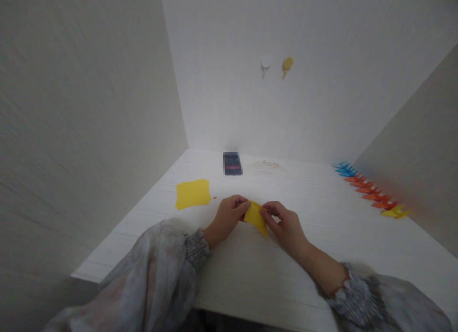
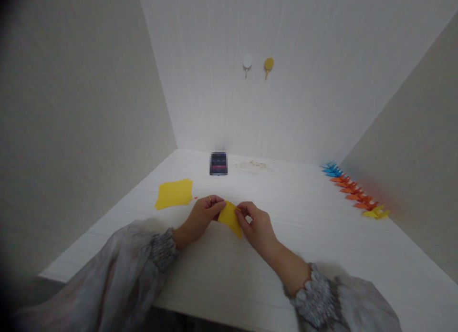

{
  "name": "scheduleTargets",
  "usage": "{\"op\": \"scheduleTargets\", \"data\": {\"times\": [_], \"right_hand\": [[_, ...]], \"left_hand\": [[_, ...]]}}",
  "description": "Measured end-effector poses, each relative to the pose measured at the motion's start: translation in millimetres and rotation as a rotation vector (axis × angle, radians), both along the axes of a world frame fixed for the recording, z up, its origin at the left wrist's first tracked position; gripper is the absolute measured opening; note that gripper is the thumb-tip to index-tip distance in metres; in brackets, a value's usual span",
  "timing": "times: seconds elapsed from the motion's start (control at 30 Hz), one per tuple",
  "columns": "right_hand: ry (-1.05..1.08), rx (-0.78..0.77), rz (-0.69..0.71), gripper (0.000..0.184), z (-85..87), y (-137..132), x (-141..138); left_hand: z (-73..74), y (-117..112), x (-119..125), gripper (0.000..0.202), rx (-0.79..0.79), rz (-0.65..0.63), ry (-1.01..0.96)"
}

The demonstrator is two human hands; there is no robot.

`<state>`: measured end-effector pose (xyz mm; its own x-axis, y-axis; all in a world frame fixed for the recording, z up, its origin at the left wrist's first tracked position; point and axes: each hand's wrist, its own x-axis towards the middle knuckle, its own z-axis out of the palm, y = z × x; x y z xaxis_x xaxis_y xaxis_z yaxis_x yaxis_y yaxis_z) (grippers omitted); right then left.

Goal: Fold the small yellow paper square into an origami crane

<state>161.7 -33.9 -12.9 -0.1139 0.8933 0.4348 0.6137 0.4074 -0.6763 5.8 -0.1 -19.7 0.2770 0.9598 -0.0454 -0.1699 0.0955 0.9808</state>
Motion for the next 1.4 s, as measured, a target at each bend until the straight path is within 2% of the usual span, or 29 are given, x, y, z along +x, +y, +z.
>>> {"op": "scheduleTargets", "data": {"times": [0.3, 0.77, 0.9, 1.1, 1.4], "right_hand": [[0.097, -0.01, 0.207, 0.024, -3.0, 6.0, 3.5], [-0.038, 0.103, 0.318, 0.033, -0.4, 3.5, 6.3], [-0.056, 0.119, 0.334, 0.033, -0.7, 3.2, 7.1], [-0.038, 0.095, 0.319, 0.033, 0.9, 2.0, 4.8], [0.011, 0.015, 0.225, 0.03, -0.4, 4.0, 5.9]], "left_hand": [[5.3, -3.1, 1.1, 0.02, -0.03, -0.07, -0.071], [5.8, -4.4, -0.3, 0.023, -0.009, -0.115, -0.065], [5.8, -4.8, 0.1, 0.022, -0.023, -0.108, -0.064], [3.2, -3.9, -0.6, 0.022, 0.059, -0.052, 0.006], [4.7, -4.9, 0.6, 0.026, 0.037, -0.115, -0.021]]}}
